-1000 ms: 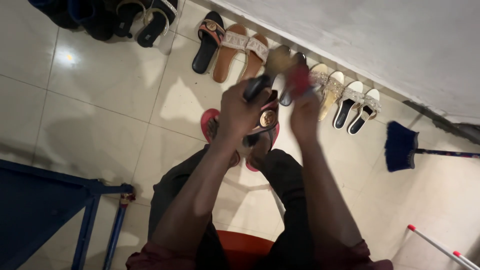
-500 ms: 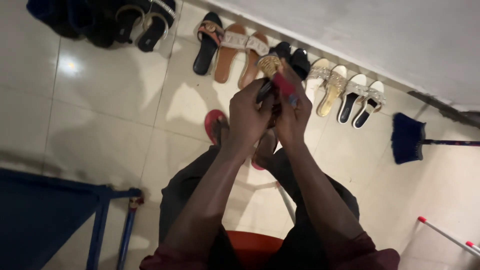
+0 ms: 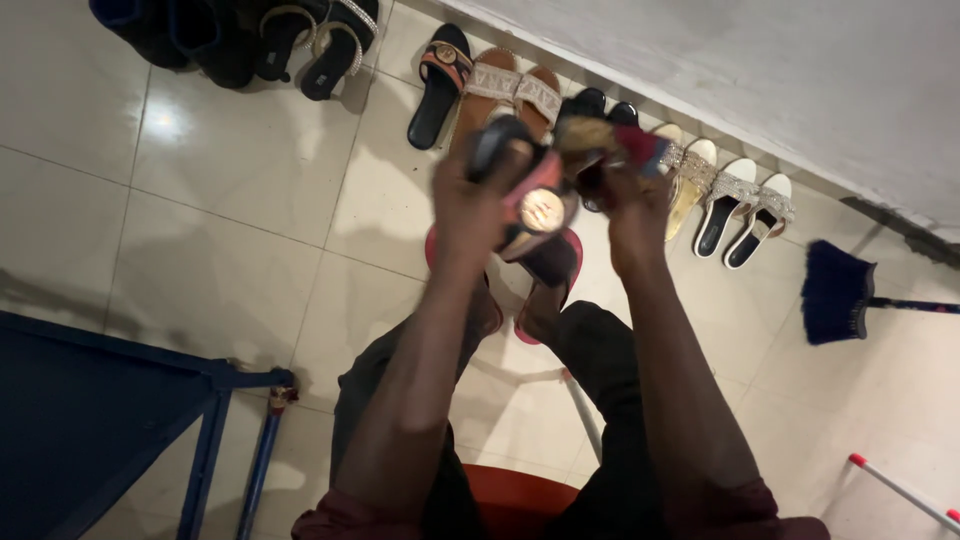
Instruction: Wiping a black sandal with a cloth.
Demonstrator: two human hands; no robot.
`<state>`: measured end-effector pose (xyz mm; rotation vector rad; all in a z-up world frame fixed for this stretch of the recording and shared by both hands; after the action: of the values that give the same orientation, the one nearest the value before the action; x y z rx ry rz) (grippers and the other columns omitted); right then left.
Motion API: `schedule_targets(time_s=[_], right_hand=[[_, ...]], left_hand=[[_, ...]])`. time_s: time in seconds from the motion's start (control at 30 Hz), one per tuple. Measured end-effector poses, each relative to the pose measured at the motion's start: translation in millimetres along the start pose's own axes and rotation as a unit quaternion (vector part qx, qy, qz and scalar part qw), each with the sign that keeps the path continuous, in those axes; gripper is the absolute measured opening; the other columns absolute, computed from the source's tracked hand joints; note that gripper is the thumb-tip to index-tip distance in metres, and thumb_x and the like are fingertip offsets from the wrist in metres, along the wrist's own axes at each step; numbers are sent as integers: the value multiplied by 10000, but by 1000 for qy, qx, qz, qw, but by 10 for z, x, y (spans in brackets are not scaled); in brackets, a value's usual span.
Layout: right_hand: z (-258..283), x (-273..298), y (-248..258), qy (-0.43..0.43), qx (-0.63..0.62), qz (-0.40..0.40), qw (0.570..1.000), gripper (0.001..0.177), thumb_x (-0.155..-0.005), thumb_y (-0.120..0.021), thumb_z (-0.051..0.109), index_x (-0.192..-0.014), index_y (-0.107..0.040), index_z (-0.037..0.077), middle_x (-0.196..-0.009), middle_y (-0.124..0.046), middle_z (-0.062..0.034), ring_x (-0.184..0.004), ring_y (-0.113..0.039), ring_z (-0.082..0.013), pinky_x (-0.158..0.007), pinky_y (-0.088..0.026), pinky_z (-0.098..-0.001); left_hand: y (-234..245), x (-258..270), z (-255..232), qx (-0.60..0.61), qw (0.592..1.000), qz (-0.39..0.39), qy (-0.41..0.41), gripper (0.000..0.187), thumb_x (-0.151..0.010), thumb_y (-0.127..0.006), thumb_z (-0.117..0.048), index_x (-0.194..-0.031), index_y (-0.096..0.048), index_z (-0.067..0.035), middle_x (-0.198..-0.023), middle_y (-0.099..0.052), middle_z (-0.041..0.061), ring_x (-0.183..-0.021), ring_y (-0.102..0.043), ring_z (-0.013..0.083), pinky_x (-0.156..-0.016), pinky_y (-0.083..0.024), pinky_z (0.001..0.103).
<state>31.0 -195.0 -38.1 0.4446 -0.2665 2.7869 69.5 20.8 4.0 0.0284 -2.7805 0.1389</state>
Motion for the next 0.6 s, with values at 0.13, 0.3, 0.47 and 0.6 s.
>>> schedule_targets(time_s=[0.13, 0.3, 0.47, 0.6], right_hand=[[-504, 89, 14, -34, 125, 112, 985, 352, -1121, -583, 266, -979, -653, -49, -890, -630, -65, -780, -584, -138, -725, -500, -309], [-40, 416, -709, -97, 110, 136, 980, 225, -1020, -682, 198, -1138, -710, 9, -977, -706, -22, -852, -633, -105, -774, -525, -286], [-81, 394, -693, -113, -93, 72, 987, 229, -994, -661, 132, -1203, -688, 42, -1078, -724, -27, -959, -687, -117, -866, -560, -273], [-75, 276, -439, -49, -157, 11, 986, 194, -1011, -645, 97, -1192, -680, 35, -1085, -712, -42, -959, -677, -126, -850, -559, -280]], left_hand=[[412, -137, 149, 208, 973, -95, 29, 247, -882, -800, -150, -1082, -759, -11, -941, -769, 10, -834, -739, 140, -717, -593, 272], [396, -117, -37, 405, 910, -32, 80, 570, -966, -672, -486, -1292, -639, -20, -1125, -737, 139, -958, -741, 220, -804, -616, 331], [-25, -59, 158, 300, 953, 39, 19, 499, -957, -671, -332, -1355, -575, -47, -1209, -692, 86, -1070, -704, 139, -924, -576, 282], [-289, 77, 334, 116, 987, 93, -68, 375, -998, -735, -174, -1328, -622, -35, -1174, -716, 87, -1033, -666, 117, -906, -546, 276]])
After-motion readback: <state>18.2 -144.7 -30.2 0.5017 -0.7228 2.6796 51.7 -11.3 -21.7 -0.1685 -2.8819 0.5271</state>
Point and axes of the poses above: each hand's wrist, its own x-axis away from the middle knuckle, its own y-axis out of the back of the hand, z = x × y, the point moved 6 cm from there along -x, towards the middle knuckle
